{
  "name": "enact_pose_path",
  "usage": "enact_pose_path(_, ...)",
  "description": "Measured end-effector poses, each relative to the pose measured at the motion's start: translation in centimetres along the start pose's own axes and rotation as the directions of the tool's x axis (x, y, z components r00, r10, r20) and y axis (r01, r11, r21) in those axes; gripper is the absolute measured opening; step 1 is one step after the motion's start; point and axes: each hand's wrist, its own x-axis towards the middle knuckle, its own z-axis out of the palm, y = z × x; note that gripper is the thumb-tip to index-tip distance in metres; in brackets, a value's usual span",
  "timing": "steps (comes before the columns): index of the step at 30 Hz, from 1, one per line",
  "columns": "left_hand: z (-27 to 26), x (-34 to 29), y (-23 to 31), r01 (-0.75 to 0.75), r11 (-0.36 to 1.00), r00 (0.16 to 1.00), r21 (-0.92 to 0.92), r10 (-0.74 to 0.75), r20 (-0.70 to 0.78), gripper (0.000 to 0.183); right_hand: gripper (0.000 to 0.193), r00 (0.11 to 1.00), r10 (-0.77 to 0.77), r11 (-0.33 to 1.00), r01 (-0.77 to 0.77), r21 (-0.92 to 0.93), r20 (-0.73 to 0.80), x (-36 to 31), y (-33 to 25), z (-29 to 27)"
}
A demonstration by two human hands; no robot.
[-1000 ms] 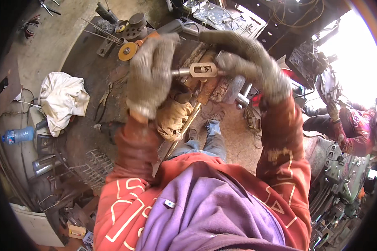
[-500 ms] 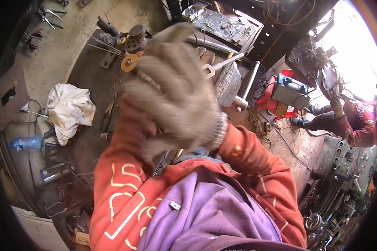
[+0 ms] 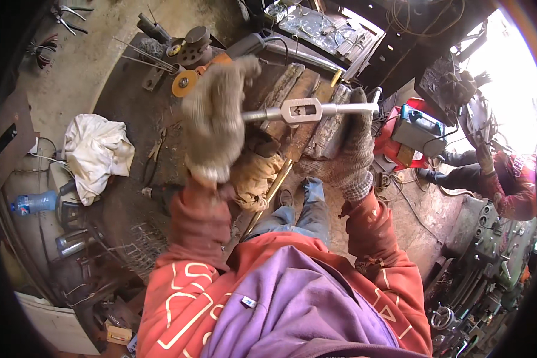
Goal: The person uses a tap and handle to create threads on a metal rod secured in a bench vise, then uses a drill to work on the rod before continuing to use the tap.
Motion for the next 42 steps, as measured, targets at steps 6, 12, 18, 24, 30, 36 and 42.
enact_pose_path(6, 6.8, 11.7, -4.7, -0.296, 0.948, 0.712, -0.115, 0.299, 0.635, 0.038, 0.058, 0.952, 0.240, 0.816, -0.091, 0.571, -0.192, 1.4, 0.4, 2.1)
enact_pose_path(12, 11.6, 13.5, -2.2, -0.544, 0.821, 0.419, 0.172, 0.088, 0.904, 0.037, 0.052, 0.803, 0.587, 0.186, -0.261, 0.947, 0.106, 2.7, -0.3, 1.0)
enact_pose_path(18, 17.7, 9.5, 1.9, -0.865, 0.501, 0.169, -0.035, 0.357, 0.918, 0.040, 0.052, 0.889, 0.441, 0.660, -0.228, 0.715, -0.123, 1.1, 1.0, 0.8)
enact_pose_path(24, 14.5, 1.6, 10.1, -0.922, 0.355, -0.135, -0.158, 0.088, 0.987, 0.029, 0.051, 0.972, 0.159, 0.986, -0.146, 0.083, -0.175, -1.3, 1.9, -0.6)
enact_pose_path(30, 4.8, -6.6, 9.5, -0.803, 0.542, 0.407, 0.247, 0.197, 0.892, 0.023, 0.050, 0.961, 0.021, 0.986, 0.025, 0.163, -0.275, 0.0, 0.7, 1.2)
enact_pose_path(36, 1.6, -6.1, 7.9, -0.779, 0.517, 0.608, 0.354, 0.487, 0.627, 0.044, 0.061, 0.888, 0.384, -0.006, -0.273, 0.962, 0.254, 2.2, 1.0, 0.7)
enact_pose_path(42, 0.7, -0.3, -0.3, -0.408, 0.852, 0.892, 0.327, 0.449, -0.057, 0.037, 0.065, 0.938, 0.346, 0.399, -0.186, 0.898, 0.040, 1.6, 2.2, 0.4)
